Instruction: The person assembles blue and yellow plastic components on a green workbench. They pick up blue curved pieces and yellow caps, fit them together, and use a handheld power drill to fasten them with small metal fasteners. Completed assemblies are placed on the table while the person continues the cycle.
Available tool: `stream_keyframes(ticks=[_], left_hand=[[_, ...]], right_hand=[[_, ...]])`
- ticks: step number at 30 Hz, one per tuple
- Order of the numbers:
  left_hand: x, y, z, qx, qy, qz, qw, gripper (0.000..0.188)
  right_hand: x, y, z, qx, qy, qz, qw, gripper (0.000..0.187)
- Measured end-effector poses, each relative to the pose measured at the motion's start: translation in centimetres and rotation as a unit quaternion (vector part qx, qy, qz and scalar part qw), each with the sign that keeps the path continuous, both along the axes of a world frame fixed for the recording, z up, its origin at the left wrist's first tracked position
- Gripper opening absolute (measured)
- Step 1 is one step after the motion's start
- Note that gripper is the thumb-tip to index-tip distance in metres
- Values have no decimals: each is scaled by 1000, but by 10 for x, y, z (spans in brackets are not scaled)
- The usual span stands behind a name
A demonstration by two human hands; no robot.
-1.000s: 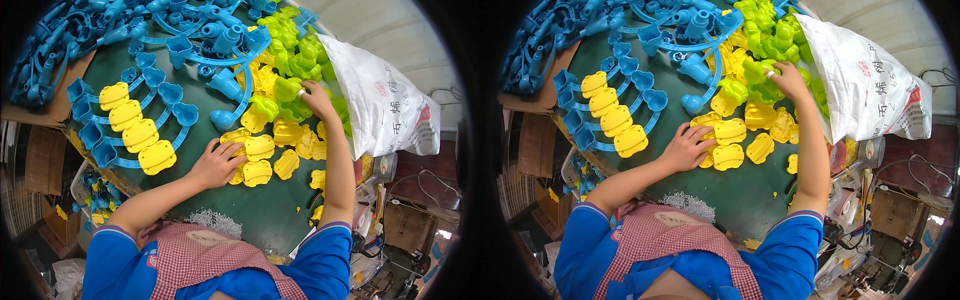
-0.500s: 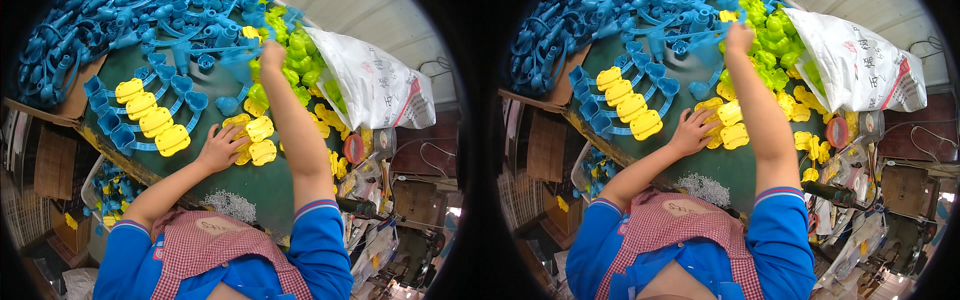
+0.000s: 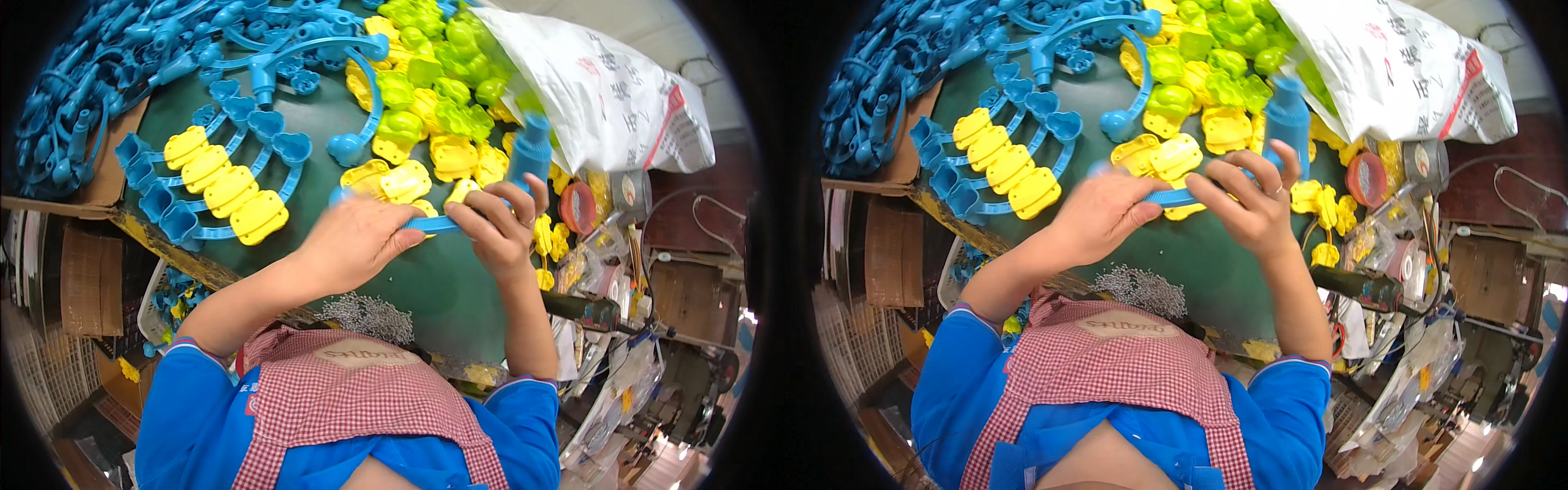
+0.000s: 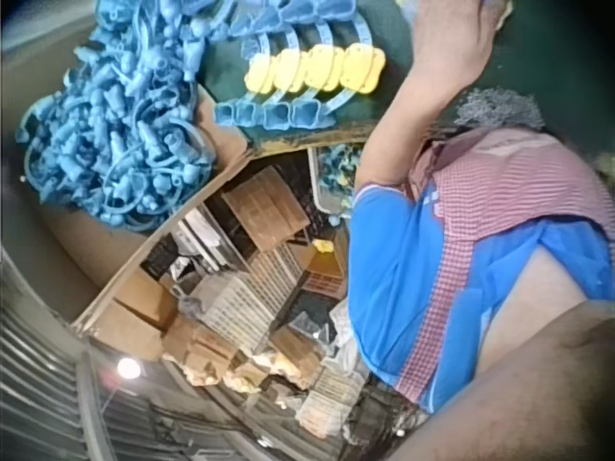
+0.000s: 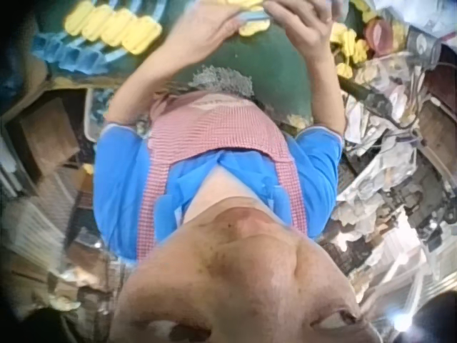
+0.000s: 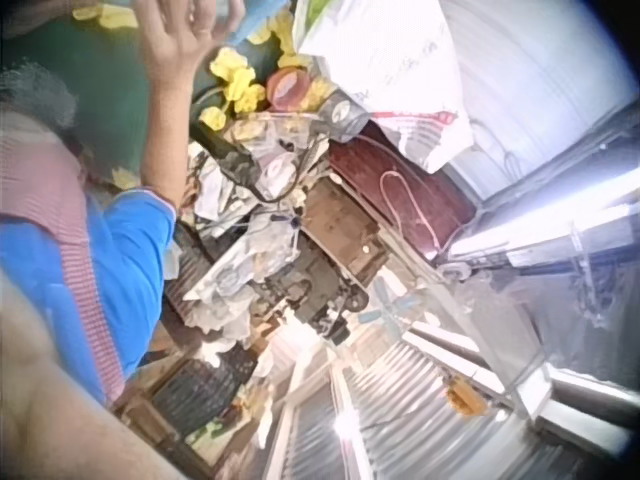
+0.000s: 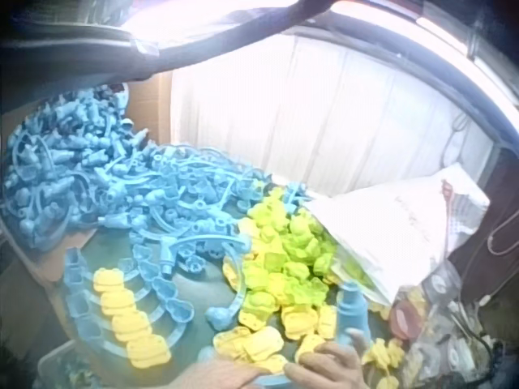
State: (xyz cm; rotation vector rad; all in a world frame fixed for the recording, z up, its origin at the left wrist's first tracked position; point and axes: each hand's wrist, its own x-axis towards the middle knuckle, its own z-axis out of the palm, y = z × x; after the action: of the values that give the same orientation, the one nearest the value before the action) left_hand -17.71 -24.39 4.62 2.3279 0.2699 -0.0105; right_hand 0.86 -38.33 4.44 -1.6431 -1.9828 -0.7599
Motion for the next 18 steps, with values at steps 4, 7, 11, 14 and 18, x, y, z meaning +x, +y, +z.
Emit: stream_keyframes(ticks=[4,7,11,14,18], left_hand=[[11,-29,-34,-514,-144,70,843,27],[29,-42,-47,-437,-189,132,869,25],[27,-48,-78,33,-278,128,951,23],[18,-15,-106,199,-211,100,952,23],[18,17,-141,249,-117,240,931,48]], right_hand=[[-30,3,-29,219,316,-91,919,44],[-65,-28,-47,-51,373,-47,925,66],[-83,-39,-105,-56,533,-167,828,27],[-87,-50,-111,21,614,-161,772,21],[-75,-53,-124,72,624,-142,765,18]])
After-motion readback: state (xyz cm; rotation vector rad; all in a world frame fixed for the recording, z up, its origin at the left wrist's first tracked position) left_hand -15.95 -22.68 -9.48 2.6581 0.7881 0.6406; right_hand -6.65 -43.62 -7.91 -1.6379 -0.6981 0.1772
